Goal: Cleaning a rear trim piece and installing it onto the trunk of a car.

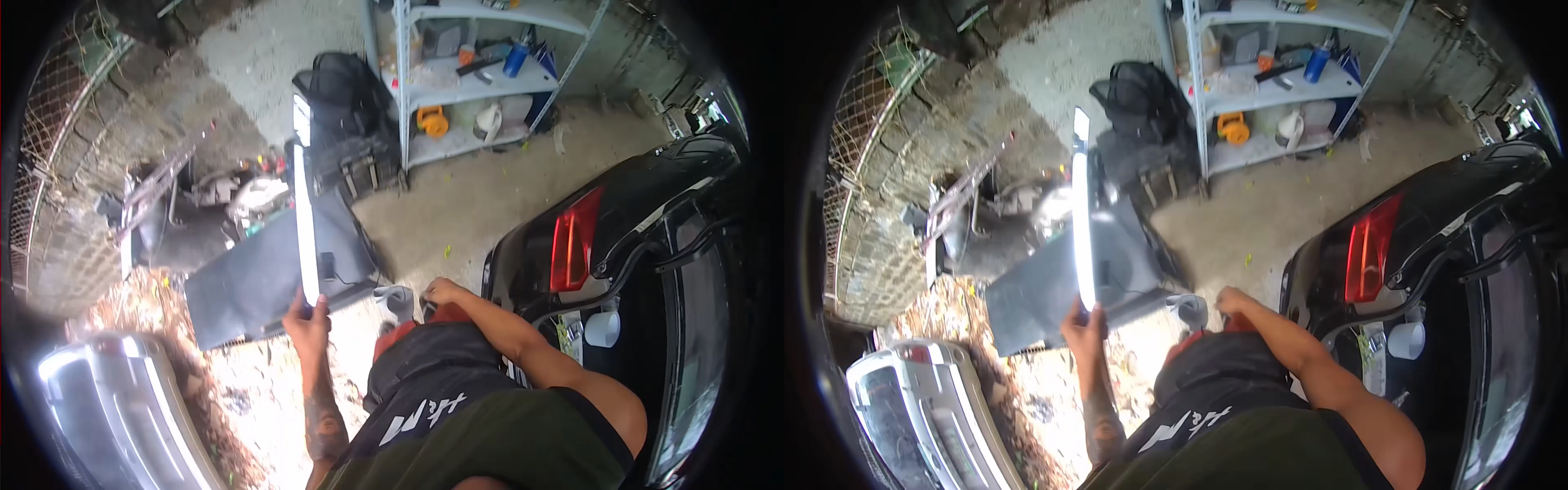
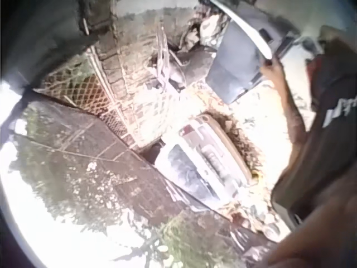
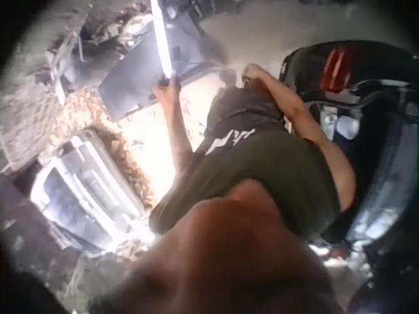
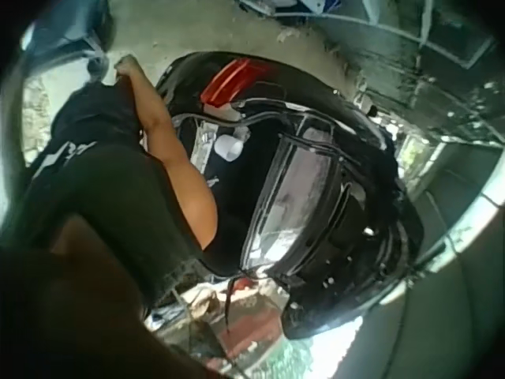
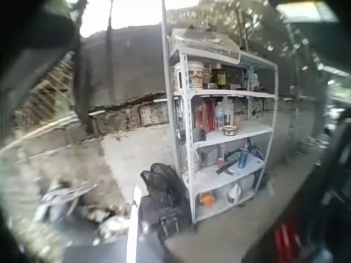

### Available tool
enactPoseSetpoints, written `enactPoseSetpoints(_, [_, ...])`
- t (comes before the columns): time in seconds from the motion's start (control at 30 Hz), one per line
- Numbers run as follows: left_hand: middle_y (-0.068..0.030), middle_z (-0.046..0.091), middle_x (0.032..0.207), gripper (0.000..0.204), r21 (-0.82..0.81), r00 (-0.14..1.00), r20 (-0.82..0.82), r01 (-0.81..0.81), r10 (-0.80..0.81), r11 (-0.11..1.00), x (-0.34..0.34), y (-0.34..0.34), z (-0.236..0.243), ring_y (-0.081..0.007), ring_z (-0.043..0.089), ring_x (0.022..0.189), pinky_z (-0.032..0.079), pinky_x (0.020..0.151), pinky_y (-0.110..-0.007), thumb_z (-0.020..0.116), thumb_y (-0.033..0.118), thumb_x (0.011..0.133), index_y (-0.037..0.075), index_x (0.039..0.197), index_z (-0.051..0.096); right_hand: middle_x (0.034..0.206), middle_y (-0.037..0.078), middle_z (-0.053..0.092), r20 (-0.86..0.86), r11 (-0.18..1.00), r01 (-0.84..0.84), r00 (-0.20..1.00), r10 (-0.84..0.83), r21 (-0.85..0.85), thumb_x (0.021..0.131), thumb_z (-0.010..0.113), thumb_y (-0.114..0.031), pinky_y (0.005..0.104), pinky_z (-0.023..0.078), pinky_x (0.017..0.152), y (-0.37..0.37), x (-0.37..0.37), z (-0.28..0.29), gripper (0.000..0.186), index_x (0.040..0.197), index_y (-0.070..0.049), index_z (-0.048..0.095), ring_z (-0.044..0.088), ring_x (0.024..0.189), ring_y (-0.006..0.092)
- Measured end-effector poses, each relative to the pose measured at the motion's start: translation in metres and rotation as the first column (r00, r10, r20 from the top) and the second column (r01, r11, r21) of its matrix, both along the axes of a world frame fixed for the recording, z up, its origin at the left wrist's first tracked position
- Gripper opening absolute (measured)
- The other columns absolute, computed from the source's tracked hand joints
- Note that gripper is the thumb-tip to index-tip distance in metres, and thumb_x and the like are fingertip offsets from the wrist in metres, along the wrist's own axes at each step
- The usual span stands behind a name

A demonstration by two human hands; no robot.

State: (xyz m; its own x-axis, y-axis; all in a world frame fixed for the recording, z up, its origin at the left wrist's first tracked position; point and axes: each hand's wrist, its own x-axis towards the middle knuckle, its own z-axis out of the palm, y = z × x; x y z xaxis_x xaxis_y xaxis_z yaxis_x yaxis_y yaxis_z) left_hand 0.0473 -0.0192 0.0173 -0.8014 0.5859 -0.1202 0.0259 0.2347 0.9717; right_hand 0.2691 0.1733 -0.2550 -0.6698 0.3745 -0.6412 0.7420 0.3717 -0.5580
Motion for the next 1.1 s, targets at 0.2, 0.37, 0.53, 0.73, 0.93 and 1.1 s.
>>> enactPoseSetpoints(0.2, [0.0019, 0.048, 0.058, 0.028, -0.091, 0.995, 0.042, -0.091, 0.095, 0.992, 0.003, -0.058, -0.018, -0.0034, 0.04, 0.046, 0.032, 0.041, -0.02, 0.056, 0.007, 0.083, -0.006, 0.108, 0.053, 0.08, 0.017, 0.065, 0.104, 0.961, 0.27, 0.956, -0.275, 0.061, 0.075, 0.059, -0.028, 0.0359, 0.05, 0.067, -0.047, 0.099, -0.066, 0.031, 0.092, -0.003, 0.066, 0.064, 0.07, 0.0293])
enactPoseSetpoints(0.37, [-0.0026, 0.046, 0.057, 0.018, -0.276, 0.957, -0.028, -0.286, 0.29, 0.918, 0.028, -0.1, -0.028, -0.0078, 0.042, 0.043, 0.034, 0.038, -0.022, 0.059, 0.009, 0.08, 0.002, 0.081, 0.042, 0.087, 0.02, 0.063, 0.262, 0.883, 0.466, 0.861, -0.437, -0.059, 0.073, 0.055, -0.026, 0.0402, 0.047, 0.078, -0.066, 0.093, -0.135, 0.025, 0.082, -0.005, 0.067, 0.06, 0.087, 0.0338])
enactPoseSetpoints(0.53, [-0.0135, 0.056, 0.077, 0.042, -0.499, 0.928, -0.091, -0.356, 0.361, 0.79, 0.047, -0.174, -0.081, -0.0132, 0.05, 0.054, 0.042, 0.044, -0.024, 0.06, 0.016, 0.08, -0.003, 0.112, 0.04, 0.098, 0.017, 0.061, 0.333, 0.991, 0.133, 0.933, -0.136, 0.031, 0.074, 0.052, -0.02, 0.0462, 0.046, 0.078, -0.066, 0.021, -0.231, 0.022, 0.086, -0.006, 0.065, 0.058, 0.094, 0.034])
enactPoseSetpoints(0.73, [-0.0038, 0.052, 0.059, 0.02, -0.679, 0.852, -0.519, -0.362, -0.069, 0.638, 0.037, -0.183, -0.127, -0.0127, 0.046, 0.051, 0.039, 0.046, -0.026, 0.061, 0.017, 0.083, 0.0, 0.08, 0.051, 0.123, 0.014, 0.044, 0.371, 0.998, 0.066, 0.927, -0.056, -0.015, 0.075, 0.053, -0.022, 0.0537, 0.026, 0.094, -0.114, -0.024, -0.399, 0.031, 0.103, -0.012, 0.063, 0.034, 0.118, 0.0301])
enactPoseSetpoints(0.93, [-0.0056, 0.05, 0.06, 0.016, -0.369, 0.758, -0.385, -0.649, 0.526, 0.665, 0.017, -0.167, -0.175, -0.0145, 0.047, 0.049, 0.038, 0.043, -0.025, 0.056, 0.01, 0.083, 0.001, 0.092, 0.048, 0.132, 0.018, 0.031, 0.233, 0.984, 0.14, 0.959, -0.164, 0.114, 0.076, 0.053, -0.019, 0.0569, 0.027, 0.09, -0.14, -0.051, -0.499, 0.029, 0.102, -0.02, 0.064, 0.029, 0.122, 0.0344])
enactPoseSetpoints(1.1, [-0.0064, 0.052, 0.062, 0.017, -0.475, 0.824, -0.434, -0.553, 0.365, 0.684, 0.015, -0.153, -0.19, -0.0147, 0.049, 0.05, 0.038, 0.044, -0.024, 0.057, 0.011, 0.083, 0.0, 0.092, 0.048, 0.128, 0.013, 0.04, 0.193, 0.981, 0.168, 0.964, -0.183, 0.093, 0.08, 0.051, -0.023, 0.0593, 0.026, 0.09, -0.138, -0.06, -0.559, 0.026, 0.103, -0.021, 0.063, 0.03, 0.122, 0.0336])
